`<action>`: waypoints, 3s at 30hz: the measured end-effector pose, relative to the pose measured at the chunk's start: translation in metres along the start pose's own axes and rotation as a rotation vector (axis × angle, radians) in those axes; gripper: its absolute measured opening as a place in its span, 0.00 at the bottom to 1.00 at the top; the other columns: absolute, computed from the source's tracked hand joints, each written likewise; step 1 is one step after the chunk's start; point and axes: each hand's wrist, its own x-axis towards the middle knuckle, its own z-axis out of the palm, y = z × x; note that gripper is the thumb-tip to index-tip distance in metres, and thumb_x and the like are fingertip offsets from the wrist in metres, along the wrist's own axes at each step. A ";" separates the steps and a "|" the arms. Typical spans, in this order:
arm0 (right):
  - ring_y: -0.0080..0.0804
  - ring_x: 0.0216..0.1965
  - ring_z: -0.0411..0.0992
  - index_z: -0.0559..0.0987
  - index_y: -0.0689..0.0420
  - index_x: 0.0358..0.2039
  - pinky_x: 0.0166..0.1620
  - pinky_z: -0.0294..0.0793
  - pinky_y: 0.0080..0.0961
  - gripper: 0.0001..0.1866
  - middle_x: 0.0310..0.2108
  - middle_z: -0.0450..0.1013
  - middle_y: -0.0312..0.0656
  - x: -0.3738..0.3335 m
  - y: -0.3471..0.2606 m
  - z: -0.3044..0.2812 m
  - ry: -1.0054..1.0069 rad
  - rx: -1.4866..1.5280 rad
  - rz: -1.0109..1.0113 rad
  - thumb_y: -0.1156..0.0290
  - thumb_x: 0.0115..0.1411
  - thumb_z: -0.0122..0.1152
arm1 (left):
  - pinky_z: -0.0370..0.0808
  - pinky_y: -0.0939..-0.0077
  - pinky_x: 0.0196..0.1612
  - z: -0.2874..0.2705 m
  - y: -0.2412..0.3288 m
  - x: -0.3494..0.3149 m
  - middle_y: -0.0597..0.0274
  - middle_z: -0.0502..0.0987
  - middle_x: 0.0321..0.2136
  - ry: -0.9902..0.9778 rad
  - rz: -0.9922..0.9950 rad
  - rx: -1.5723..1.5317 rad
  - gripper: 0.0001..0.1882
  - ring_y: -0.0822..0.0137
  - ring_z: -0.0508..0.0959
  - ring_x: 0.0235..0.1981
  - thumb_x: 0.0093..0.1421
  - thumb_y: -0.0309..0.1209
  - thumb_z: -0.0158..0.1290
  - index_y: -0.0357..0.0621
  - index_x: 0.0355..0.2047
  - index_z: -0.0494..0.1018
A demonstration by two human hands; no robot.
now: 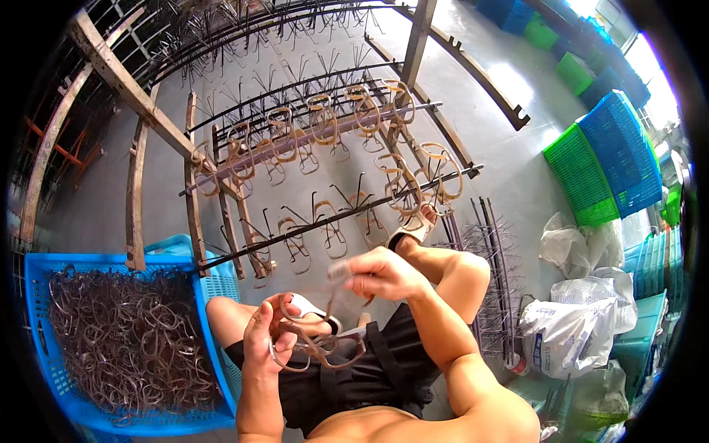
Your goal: The person sits on the floor and repeatedly picks up metal hoops from a blue basket. They place each hoop onto a horizontal metal rod on a rack, arranging them in a row.
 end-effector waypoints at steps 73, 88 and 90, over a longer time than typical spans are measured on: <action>0.46 0.33 0.67 0.70 0.61 0.42 0.38 0.68 0.37 0.16 0.33 0.66 0.50 0.032 0.020 0.030 0.998 -0.985 -0.209 0.63 0.60 0.54 | 0.72 0.71 0.40 -0.021 0.002 -0.002 0.66 0.74 0.24 0.240 0.401 0.019 0.10 0.70 0.73 0.30 0.59 0.35 0.53 0.42 0.34 0.75; 0.12 0.13 0.52 0.74 0.62 0.35 0.16 0.48 0.13 0.10 0.15 0.58 0.27 0.006 0.024 0.114 0.433 0.740 0.349 0.67 0.63 0.52 | 0.68 0.82 0.41 -0.036 -0.006 -0.007 0.62 0.71 0.46 0.475 0.741 0.630 0.11 0.76 0.71 0.37 0.60 0.31 0.52 0.35 0.38 0.75; 0.11 0.16 0.55 0.75 0.62 0.34 0.18 0.50 0.11 0.09 0.17 0.63 0.28 0.005 0.021 0.108 0.423 0.577 0.265 0.69 0.62 0.55 | 0.68 0.81 0.46 -0.038 -0.002 -0.010 0.60 0.75 0.44 0.257 0.739 0.594 0.12 0.74 0.72 0.40 0.61 0.31 0.50 0.36 0.42 0.74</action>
